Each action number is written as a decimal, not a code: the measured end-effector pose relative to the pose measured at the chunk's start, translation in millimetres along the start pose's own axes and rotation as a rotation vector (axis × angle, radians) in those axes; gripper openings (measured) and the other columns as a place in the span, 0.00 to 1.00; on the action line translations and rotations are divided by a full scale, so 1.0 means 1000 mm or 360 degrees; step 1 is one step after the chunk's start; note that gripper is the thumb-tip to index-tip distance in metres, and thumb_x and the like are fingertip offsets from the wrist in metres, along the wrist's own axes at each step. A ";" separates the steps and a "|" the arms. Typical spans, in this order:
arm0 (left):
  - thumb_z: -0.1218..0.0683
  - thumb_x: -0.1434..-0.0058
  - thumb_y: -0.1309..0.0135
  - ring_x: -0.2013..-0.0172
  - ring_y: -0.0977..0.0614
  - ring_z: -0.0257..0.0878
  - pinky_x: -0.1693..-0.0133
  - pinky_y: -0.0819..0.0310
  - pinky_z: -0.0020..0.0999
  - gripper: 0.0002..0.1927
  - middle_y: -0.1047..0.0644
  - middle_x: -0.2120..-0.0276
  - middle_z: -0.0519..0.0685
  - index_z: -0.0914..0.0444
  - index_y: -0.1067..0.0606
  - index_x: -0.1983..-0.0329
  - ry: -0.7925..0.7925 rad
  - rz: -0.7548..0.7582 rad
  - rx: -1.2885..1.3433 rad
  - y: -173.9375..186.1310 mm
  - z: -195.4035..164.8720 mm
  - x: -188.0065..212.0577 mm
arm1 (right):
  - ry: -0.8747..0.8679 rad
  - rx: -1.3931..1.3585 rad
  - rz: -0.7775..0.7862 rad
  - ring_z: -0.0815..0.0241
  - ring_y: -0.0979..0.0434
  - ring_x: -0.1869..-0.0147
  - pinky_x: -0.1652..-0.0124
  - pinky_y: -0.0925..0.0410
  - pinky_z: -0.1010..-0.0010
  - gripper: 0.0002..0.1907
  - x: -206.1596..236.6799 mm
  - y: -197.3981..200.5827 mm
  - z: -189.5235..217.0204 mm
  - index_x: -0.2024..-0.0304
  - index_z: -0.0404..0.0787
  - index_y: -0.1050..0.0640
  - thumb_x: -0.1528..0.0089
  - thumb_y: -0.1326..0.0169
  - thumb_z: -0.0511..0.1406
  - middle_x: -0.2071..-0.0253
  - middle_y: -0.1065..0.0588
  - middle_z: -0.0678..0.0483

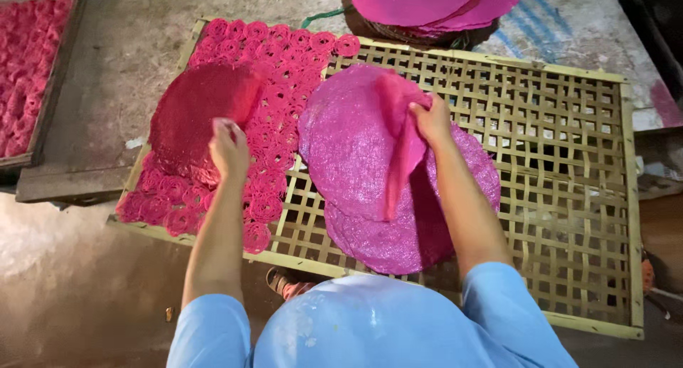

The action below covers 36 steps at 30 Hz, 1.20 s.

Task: The person arranges pink decorative rosettes by hand onto a woven tray and a large drying rack. They pick up rosettes from a circular pink sheet, place them in rows on the tray, and then transfer them to the rack, filling the surface with the rosettes.

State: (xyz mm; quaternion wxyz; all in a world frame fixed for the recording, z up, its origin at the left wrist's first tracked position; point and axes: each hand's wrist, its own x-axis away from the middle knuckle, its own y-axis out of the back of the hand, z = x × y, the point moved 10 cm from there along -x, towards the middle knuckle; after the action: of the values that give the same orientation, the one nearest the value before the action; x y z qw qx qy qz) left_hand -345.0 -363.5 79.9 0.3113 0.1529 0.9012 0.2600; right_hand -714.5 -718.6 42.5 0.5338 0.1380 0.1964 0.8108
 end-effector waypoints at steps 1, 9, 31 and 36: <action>0.55 0.26 0.52 0.73 0.20 0.50 0.70 0.26 0.44 0.05 0.23 0.73 0.55 0.62 0.30 0.54 0.0214 0.0035 0.0007 0.004 0.013 -0.012 | 0.0015 -0.0015 0.0006 0.55 0.17 0.53 0.51 0.27 0.62 0.15 -0.006 -0.001 -0.006 0.50 0.40 0.19 0.39 0.37 0.36 0.55 0.18 0.47; 0.58 0.27 0.49 0.66 0.18 0.40 0.63 0.24 0.37 0.02 0.21 0.65 0.52 0.62 0.27 0.55 -0.0327 0.0097 0.0278 0.034 -0.132 -0.058 | -0.0157 0.0296 0.0043 0.57 0.17 0.58 0.56 0.24 0.66 0.13 -0.012 -0.011 0.011 0.51 0.42 0.16 0.39 0.38 0.31 0.57 0.18 0.49; 0.52 0.35 0.45 0.40 0.24 0.49 0.39 0.32 0.45 0.14 0.28 0.36 0.52 0.58 0.23 0.48 -0.0267 0.1385 0.0395 -0.129 -0.193 0.222 | -0.0110 0.0991 -0.0397 0.37 0.21 0.56 0.56 0.30 0.49 0.17 0.168 0.160 -0.167 0.55 0.35 0.17 0.28 0.42 0.44 0.59 0.21 0.37; 0.53 0.39 0.43 0.33 0.33 0.59 0.33 0.40 0.53 0.24 0.33 0.35 0.61 0.62 0.30 0.40 -0.0299 0.0788 0.0141 -0.067 -0.124 0.199 | 0.0076 0.1248 -0.0459 0.31 0.34 0.37 0.41 0.38 0.44 0.33 0.157 0.159 -0.152 0.46 0.27 0.26 0.35 0.40 0.51 0.43 0.30 0.29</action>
State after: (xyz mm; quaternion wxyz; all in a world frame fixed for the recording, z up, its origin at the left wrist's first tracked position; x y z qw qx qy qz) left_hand -583.0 -377.1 29.3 0.3135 0.4056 0.8140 0.2731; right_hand -970.6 -656.6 -16.0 0.5441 0.2832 0.5199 0.5945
